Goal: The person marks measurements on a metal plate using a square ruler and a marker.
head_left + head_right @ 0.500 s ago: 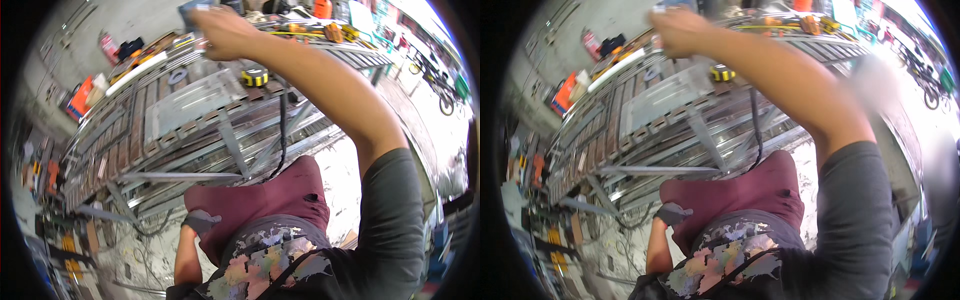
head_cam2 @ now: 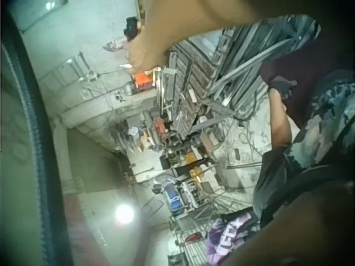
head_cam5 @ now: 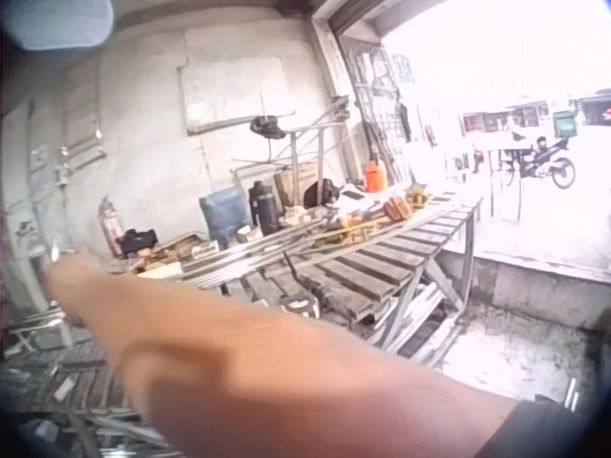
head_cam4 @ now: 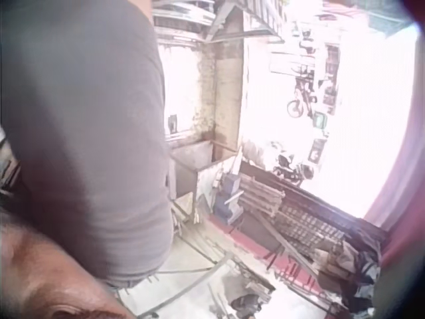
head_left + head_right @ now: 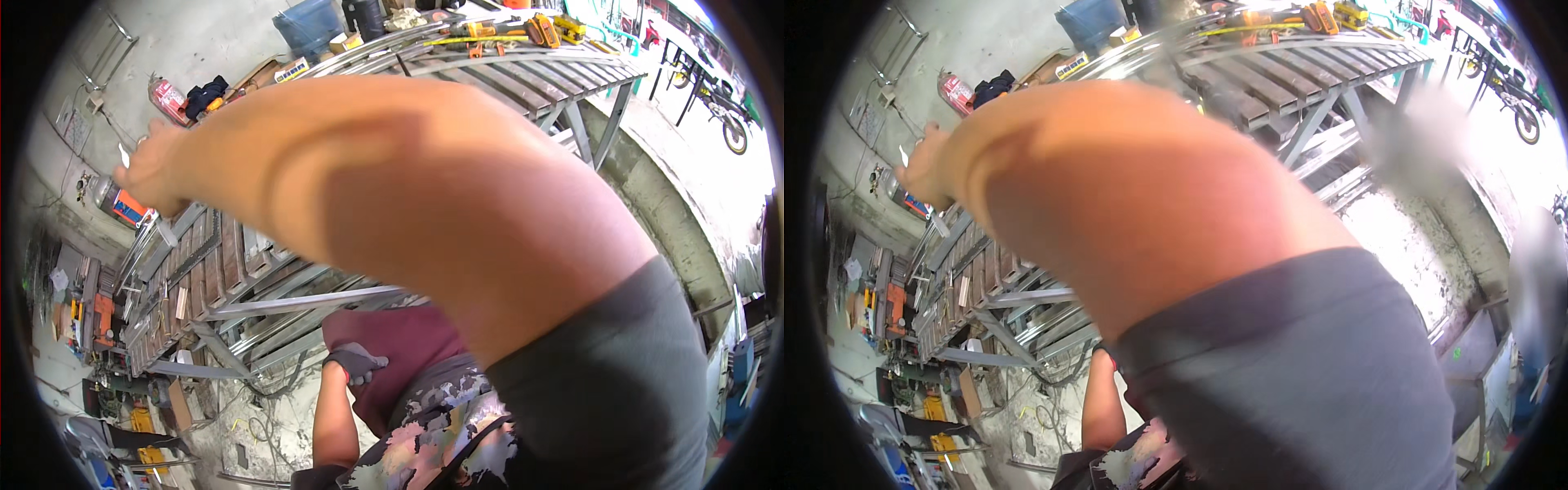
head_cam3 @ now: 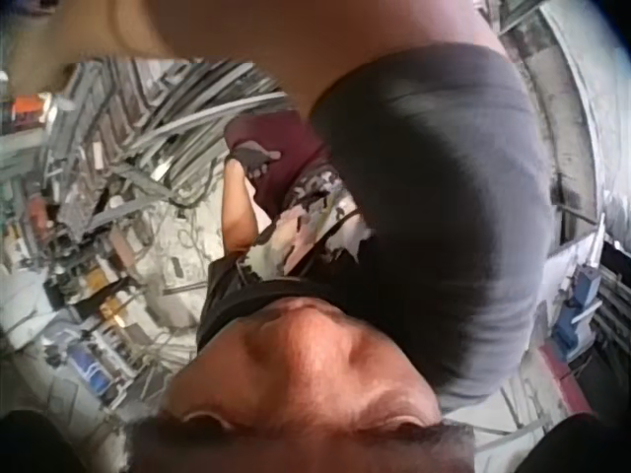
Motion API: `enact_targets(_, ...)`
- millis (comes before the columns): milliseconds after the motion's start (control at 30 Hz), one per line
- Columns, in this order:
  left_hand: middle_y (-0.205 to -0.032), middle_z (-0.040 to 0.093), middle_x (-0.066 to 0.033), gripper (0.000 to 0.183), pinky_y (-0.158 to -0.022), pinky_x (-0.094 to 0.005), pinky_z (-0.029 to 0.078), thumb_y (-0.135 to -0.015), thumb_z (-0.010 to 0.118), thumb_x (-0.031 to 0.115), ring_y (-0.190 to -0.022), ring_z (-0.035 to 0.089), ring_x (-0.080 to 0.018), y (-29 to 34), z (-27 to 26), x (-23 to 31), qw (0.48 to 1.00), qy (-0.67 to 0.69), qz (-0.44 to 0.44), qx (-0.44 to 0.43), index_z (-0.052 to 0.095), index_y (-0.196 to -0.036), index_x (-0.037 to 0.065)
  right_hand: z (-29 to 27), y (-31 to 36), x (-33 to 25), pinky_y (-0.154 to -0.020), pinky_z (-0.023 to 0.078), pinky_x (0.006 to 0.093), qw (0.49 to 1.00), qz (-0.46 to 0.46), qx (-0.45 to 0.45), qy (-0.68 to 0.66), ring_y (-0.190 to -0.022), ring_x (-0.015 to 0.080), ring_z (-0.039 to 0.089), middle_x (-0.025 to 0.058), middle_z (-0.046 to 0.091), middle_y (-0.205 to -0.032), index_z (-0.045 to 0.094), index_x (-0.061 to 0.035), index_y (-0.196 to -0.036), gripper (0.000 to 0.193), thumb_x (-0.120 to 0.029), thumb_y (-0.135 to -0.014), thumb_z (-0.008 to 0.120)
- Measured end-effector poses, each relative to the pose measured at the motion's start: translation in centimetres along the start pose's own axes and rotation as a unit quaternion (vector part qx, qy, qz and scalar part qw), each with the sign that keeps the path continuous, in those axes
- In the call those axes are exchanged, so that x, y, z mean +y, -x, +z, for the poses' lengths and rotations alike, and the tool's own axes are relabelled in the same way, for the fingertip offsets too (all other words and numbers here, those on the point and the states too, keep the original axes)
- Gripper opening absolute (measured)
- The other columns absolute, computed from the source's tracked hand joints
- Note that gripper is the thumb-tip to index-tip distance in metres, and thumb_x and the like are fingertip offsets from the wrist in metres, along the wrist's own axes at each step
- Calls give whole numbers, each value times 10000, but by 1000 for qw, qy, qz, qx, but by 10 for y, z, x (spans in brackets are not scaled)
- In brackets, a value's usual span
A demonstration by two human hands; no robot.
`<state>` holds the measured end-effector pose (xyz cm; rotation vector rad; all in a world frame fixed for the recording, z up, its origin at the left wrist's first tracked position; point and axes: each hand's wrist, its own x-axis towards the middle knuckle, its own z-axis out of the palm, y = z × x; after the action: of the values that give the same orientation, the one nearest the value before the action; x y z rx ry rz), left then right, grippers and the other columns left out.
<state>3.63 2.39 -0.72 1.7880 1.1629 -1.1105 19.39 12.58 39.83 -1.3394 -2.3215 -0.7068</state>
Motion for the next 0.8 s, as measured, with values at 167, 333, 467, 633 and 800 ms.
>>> enact_targets(167,-648,705,-103,610,-577,-383,548,-920,735,612,-581,685,-231,-3,6,-3,999,26,-13,20,758,-730,33,40,1,23,-1017,414,564,998,64,-13,-9,-1098,360,727,172,769,-1061,538,-15,-1412,685,-300,-854,813)
enact_targets(333,-669,720,-97,613,-577,-368,541,-931,721,614,-597,684,-218,-8,16,-51,996,86,9,34,773,-785,21,24,69,65,-930,506,570,994,75,-77,-1,-1059,373,735,211,755,-1113,417,-63,-1574,812,-246,-859,753)
enact_targets(467,-707,743,-81,503,-555,-344,535,-942,777,519,-559,672,-195,-16,20,-56,988,149,-50,-8,791,-802,36,9,146,140,-874,578,520,968,210,-131,46,-1088,419,716,249,738,-1141,390,-25,-1564,867,-156,-786,749)
enact_targets(633,-964,792,-100,588,-858,-334,581,-1013,653,556,-905,747,-191,37,14,-70,982,81,173,8,783,-1009,-18,-16,283,215,-932,534,551,923,383,21,37,-1114,496,675,326,679,-1145,474,-5,-1343,668,-39,-710,686)
enact_targets(800,-1053,770,-87,215,-959,-320,554,-1000,727,170,-1029,700,-158,127,-30,-60,846,318,403,146,767,-1118,-5,-2,409,265,-857,506,510,883,462,81,22,-1023,453,668,265,659,-1043,492,3,-1277,541,-129,-816,742)
